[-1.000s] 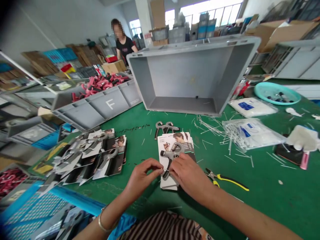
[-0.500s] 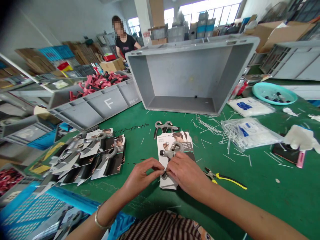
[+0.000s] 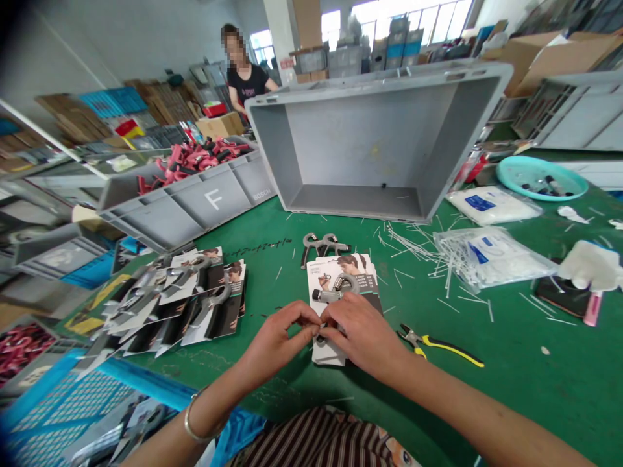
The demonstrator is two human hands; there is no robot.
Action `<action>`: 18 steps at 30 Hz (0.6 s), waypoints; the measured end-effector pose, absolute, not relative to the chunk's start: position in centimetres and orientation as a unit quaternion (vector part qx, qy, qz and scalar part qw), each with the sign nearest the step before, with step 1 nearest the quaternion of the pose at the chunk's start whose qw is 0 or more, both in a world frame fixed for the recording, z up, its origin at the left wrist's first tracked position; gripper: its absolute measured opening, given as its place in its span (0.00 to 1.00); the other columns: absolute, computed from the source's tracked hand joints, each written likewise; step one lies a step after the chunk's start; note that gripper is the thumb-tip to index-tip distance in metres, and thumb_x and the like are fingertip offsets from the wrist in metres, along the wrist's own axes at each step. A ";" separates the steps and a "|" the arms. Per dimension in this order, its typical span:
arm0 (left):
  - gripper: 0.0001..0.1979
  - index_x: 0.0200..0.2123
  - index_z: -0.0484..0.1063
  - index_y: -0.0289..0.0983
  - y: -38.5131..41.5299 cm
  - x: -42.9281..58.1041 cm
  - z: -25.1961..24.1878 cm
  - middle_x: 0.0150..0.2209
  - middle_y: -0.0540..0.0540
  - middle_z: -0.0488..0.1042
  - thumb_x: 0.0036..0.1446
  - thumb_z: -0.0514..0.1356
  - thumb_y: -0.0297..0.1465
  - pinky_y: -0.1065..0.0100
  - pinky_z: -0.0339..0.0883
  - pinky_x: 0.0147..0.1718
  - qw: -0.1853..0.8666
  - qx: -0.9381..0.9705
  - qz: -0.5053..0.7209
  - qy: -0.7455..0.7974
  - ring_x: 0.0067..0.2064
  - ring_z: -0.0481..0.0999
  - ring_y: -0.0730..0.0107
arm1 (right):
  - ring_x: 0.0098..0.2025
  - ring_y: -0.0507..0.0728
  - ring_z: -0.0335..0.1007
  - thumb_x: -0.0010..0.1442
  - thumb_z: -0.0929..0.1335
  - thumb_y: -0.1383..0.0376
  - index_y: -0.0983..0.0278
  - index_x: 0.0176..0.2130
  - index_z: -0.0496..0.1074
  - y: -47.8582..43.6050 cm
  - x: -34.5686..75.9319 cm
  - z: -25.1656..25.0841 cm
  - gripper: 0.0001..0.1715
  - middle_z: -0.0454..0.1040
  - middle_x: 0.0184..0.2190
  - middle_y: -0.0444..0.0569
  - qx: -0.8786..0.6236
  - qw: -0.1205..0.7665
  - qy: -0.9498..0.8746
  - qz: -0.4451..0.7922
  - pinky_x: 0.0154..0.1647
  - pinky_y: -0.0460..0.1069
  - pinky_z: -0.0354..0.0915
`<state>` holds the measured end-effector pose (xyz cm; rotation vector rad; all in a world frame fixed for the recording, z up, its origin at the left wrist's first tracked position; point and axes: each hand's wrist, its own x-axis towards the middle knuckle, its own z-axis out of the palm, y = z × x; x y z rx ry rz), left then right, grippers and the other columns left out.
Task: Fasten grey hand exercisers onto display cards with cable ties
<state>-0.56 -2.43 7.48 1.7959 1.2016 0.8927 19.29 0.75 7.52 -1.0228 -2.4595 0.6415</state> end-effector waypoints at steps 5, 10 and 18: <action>0.05 0.33 0.70 0.37 -2.7 -0.3 7.2 0.32 0.52 0.70 0.57 0.60 0.22 0.72 0.64 0.39 0.436 0.630 0.437 0.471 0.36 0.69 0.73 | 0.41 0.59 0.62 0.66 0.67 0.64 0.62 0.35 0.70 0.3 19.6 7.0 0.05 0.71 0.34 0.47 -0.347 0.216 -0.883 0.230 0.45 0.54 0.59; 0.06 0.39 0.69 0.38 -3.7 -0.8 6.3 0.37 0.49 0.71 0.58 0.62 0.27 0.67 0.66 0.44 0.436 0.613 0.436 0.495 0.41 0.72 0.68 | 0.44 0.59 0.61 0.65 0.68 0.65 0.62 0.38 0.71 0.1 20.0 7.0 0.02 0.71 0.38 0.47 -0.352 0.242 -0.860 0.279 0.48 0.55 0.58; 0.13 0.47 0.69 0.39 -5.3 0.2 2.3 0.52 0.41 0.71 0.59 0.62 0.26 0.52 0.62 0.55 0.235 0.710 0.391 0.537 0.56 0.68 0.56 | 0.44 0.56 0.64 0.68 0.66 0.67 0.61 0.39 0.69 0.2 18.4 7.7 0.03 0.73 0.38 0.45 -0.316 0.263 -0.831 0.375 0.50 0.53 0.60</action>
